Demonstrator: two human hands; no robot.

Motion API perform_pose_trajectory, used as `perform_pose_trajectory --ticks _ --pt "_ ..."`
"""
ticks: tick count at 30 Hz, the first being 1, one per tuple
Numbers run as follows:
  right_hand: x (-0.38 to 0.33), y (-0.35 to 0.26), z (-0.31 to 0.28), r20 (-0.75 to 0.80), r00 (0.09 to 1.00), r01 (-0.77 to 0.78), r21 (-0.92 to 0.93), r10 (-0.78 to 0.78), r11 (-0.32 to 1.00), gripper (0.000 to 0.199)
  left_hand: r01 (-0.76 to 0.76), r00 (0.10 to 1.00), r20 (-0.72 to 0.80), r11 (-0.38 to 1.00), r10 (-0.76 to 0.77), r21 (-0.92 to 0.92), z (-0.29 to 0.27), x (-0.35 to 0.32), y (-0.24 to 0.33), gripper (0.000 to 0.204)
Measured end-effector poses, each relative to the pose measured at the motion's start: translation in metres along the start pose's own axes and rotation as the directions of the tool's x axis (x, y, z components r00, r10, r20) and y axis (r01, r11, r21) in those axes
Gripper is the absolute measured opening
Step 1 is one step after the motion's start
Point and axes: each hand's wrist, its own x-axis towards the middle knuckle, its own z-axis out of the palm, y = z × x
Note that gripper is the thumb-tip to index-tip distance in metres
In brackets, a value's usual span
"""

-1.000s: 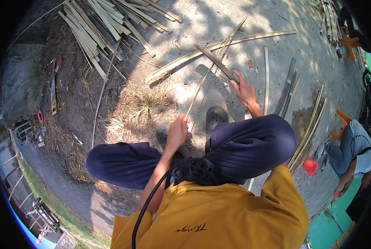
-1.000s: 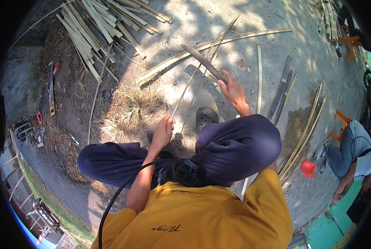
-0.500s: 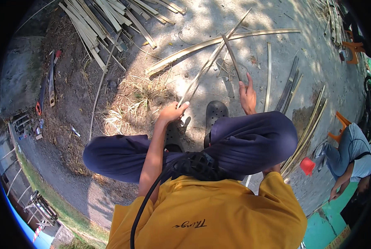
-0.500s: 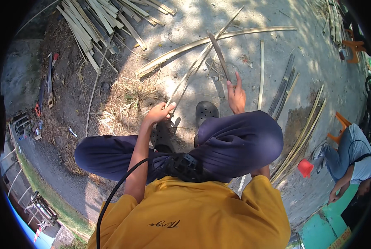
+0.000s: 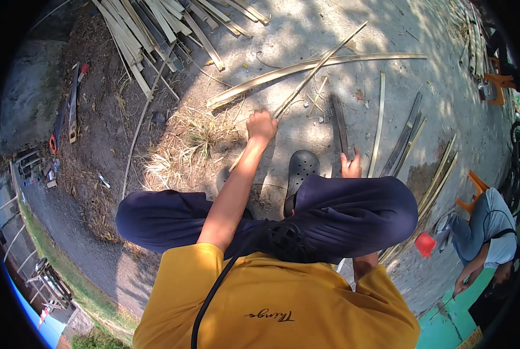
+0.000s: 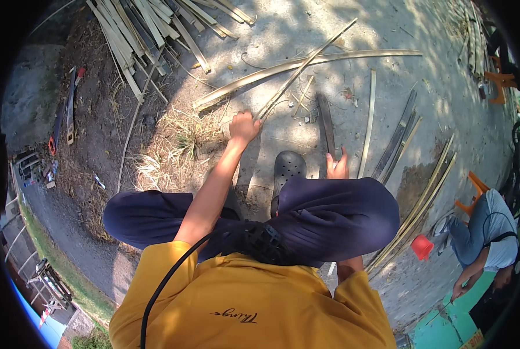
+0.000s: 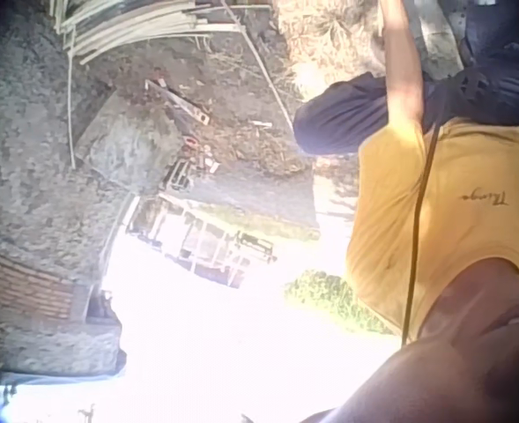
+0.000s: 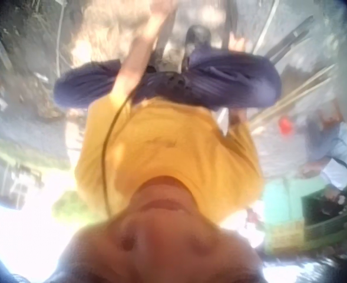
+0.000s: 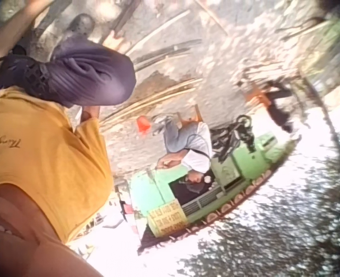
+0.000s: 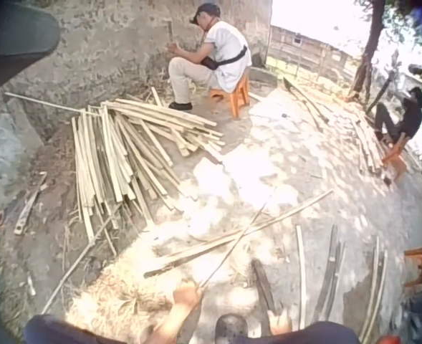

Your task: The person scrapes a long strip of bamboo using a knife, then uses a thin thread to split or refine a small section of the bamboo strip. The person handles the bamboo strip by hand, pulling it through the thread multiple times.

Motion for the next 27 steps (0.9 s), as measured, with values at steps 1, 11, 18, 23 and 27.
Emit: perform_pose_trajectory --ticks 1,11,18,23,27 --pt "0.002 -0.003 0.000 0.117 0.992 -0.058 0.026 0.055 0.998 0.072 0.041 0.997 0.060 0.999 -0.040 -0.019 0.006 0.004 -0.002 0.040" --pt "0.021 -0.026 -0.008 0.321 0.938 -0.167 0.094 0.129 0.982 0.088 0.456 0.818 0.560 0.450 0.127 -0.768 -0.023 -0.028 -0.001 0.035" --pt "0.023 -0.030 -0.008 0.192 0.973 -0.184 0.284 0.132 0.941 0.069 0.467 0.804 0.568 0.404 0.178 -0.787 -0.043 -0.045 0.011 0.032" --pt "0.003 -0.048 -0.021 0.221 0.975 -0.046 0.340 -0.033 0.939 0.060 0.394 0.878 0.478 0.523 0.030 -0.756 -0.030 -0.069 -0.021 0.054" --pt "-0.008 -0.066 -0.036 0.261 0.962 -0.031 0.388 -0.077 0.921 0.055 0.316 0.891 0.429 0.881 -0.149 -0.351 -0.027 -0.093 -0.052 0.070"
